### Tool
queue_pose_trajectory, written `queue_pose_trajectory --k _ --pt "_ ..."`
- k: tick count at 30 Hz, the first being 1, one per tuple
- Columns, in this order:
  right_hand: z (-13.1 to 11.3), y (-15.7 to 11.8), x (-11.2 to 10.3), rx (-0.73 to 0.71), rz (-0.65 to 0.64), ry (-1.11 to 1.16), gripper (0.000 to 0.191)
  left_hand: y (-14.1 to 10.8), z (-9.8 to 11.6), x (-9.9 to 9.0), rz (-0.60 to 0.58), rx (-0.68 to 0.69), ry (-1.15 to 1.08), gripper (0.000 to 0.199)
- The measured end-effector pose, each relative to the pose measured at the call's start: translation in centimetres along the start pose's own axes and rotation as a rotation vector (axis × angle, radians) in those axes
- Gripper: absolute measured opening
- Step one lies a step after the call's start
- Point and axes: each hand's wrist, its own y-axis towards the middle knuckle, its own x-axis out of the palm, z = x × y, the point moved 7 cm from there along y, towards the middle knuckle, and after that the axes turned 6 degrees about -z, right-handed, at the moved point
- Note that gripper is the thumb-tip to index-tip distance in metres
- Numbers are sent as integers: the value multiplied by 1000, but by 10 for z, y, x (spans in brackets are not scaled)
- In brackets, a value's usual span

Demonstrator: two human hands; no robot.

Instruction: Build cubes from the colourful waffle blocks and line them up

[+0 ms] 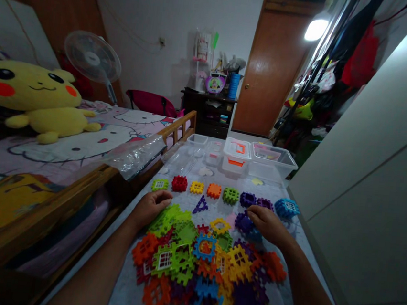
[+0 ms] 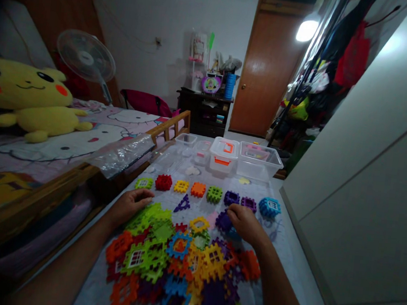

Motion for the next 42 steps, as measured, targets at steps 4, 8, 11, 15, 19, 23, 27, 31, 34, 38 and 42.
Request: queue_pose_trajectory --k 4,8,11,15,19,23,27,31,34,38,42 --pt "2 1 5 -31 -19 66 32 0 0 0 -10 -8 12 31" --pt "10 4 11 -7 49 -9 31 1 -1 -1 -14 -8 21 33" --pt "13 4 12 17 103 -130 30 1 -2 -1 -11 -2 20 34" --pt "9 -2 11 35 97 -202 42 1 -2 -1 -8 6 16 32" --pt "-3 -6 15 31 31 -248 63 0 -1 0 -21 -9 22 32" --pt "-14 -4 22 20 -7 -294 48 1 -1 0 -28 9 39 30" --pt "-16 -2 21 13 43 -292 37 2 -4 1 -37 11 45 30" --pt "-10 -2 15 11 82 -252 37 2 -8 1 -28 -12 25 33" --pt "-2 -2 14 45 59 -259 39 3 -10 1 -34 -13 25 34" --pt "2 -2 21 89 -20 -290 39 4 -12 1 -43 2 53 34" --pt "0 -2 24 122 -25 -318 39 4 -11 1 -41 8 48 33"
